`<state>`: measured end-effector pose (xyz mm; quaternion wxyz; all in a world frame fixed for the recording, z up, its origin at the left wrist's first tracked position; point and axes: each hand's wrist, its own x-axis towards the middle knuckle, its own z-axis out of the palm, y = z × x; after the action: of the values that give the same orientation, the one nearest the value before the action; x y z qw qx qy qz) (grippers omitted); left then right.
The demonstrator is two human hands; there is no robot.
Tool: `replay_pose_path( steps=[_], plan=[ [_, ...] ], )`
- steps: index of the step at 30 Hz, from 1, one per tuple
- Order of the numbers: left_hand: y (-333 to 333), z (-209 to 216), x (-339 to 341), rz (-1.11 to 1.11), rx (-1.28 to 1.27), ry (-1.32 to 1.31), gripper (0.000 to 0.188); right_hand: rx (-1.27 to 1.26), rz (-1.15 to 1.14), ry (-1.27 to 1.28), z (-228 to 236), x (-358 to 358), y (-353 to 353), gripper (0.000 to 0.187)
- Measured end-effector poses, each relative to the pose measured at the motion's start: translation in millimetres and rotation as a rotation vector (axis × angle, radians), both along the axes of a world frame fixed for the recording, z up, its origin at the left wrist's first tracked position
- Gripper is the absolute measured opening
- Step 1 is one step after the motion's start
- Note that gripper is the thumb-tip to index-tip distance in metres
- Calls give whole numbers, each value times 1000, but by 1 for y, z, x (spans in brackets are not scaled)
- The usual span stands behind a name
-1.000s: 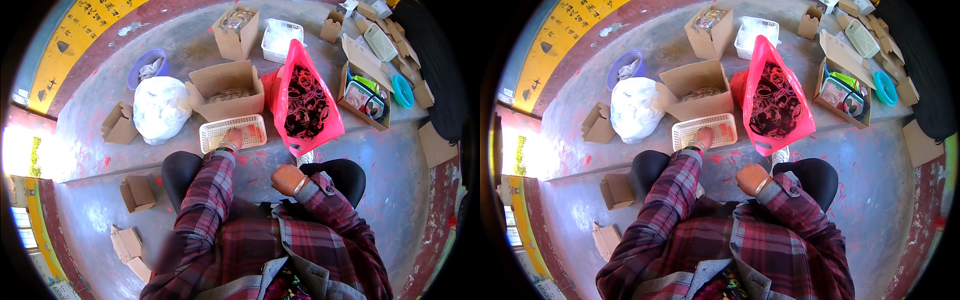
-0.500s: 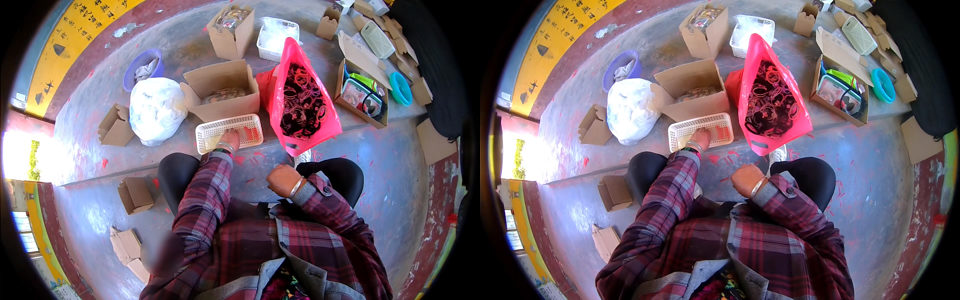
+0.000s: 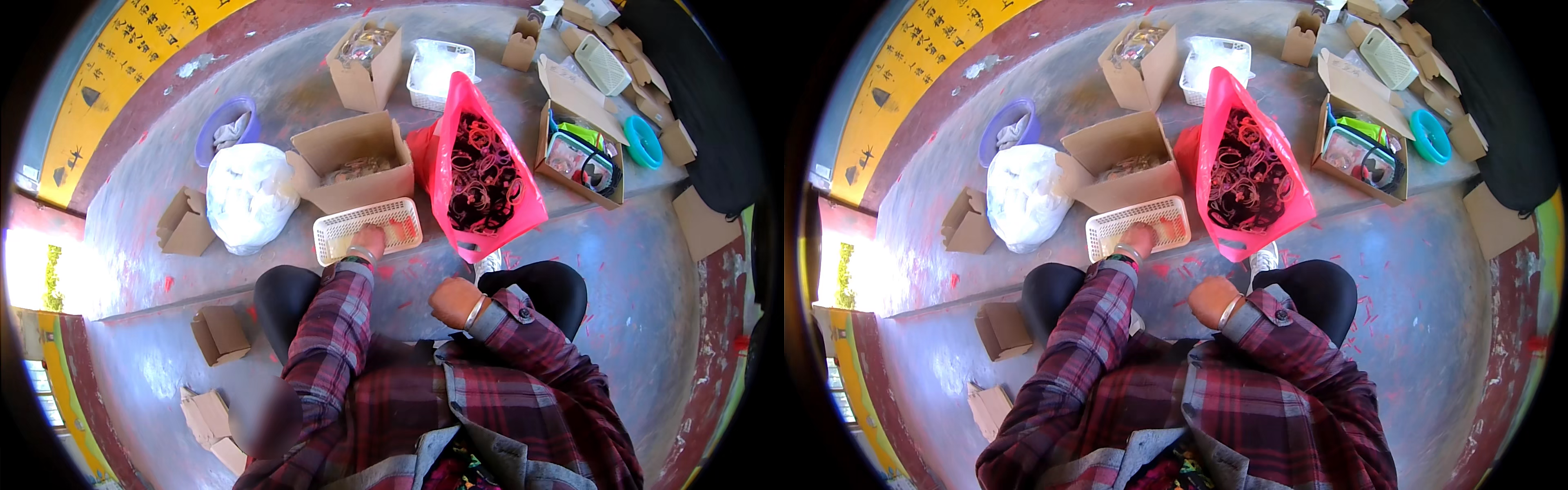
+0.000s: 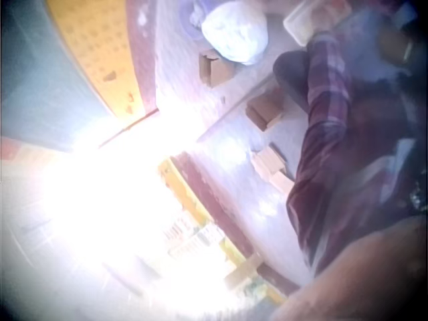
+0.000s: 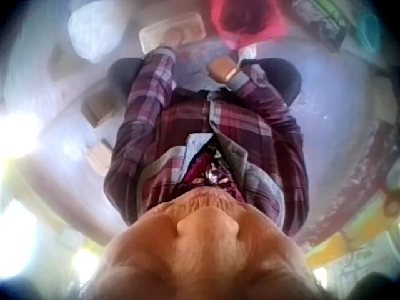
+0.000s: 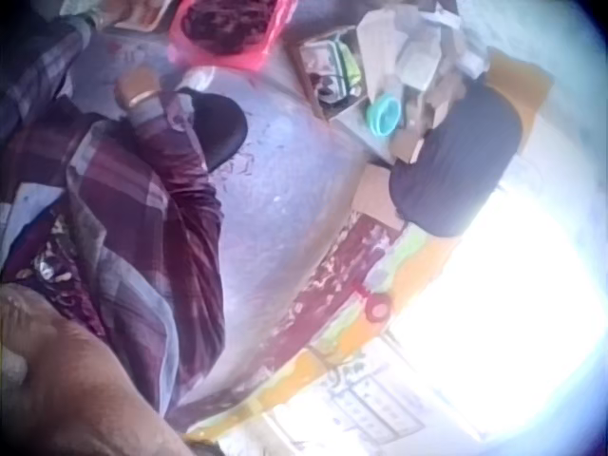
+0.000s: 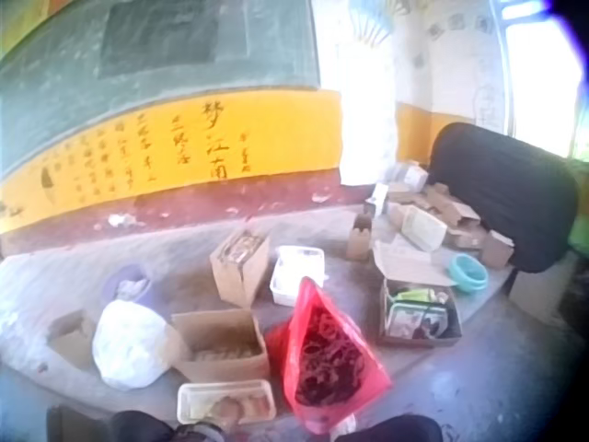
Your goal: The person sits on the floor and sorts small red and black craft items, likely rubber bands or hair ties, from a pink bag into a white basket. They handle the items one by one, picking them up, briefly inspecting them, and placing them into the basket.
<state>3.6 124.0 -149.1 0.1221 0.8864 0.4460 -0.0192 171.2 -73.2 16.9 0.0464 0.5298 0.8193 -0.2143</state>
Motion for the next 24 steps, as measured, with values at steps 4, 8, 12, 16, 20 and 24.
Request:
replay_pose_path(
  steps=[4, 8, 12, 16, 20, 24],
  plan=[
    [0, 13, 10, -46, -158, -63, 22, -17, -26, -11, -14, 3, -3, 14],
    [7, -16, -1, -34, -77, -40, 21, -35, -1, 7, -10, -1, -1, 14],
    [3, -12, 5, 8, -41, 76, 23, -39, -4, 3, -8, 0, -2, 14],
    [0, -1, 10, 28, -60, 118, 24, -14, 4, -43, -13, 0, -3, 21],
    [-3, 11, 7, 37, -24, 203, 24, -54, 4, -16, -3, -2, -1, 16],
    [-8, 32, 12, 9, 17, 256, 25, -19, 15, -30, -7, 0, -2, 19]
  ],
)
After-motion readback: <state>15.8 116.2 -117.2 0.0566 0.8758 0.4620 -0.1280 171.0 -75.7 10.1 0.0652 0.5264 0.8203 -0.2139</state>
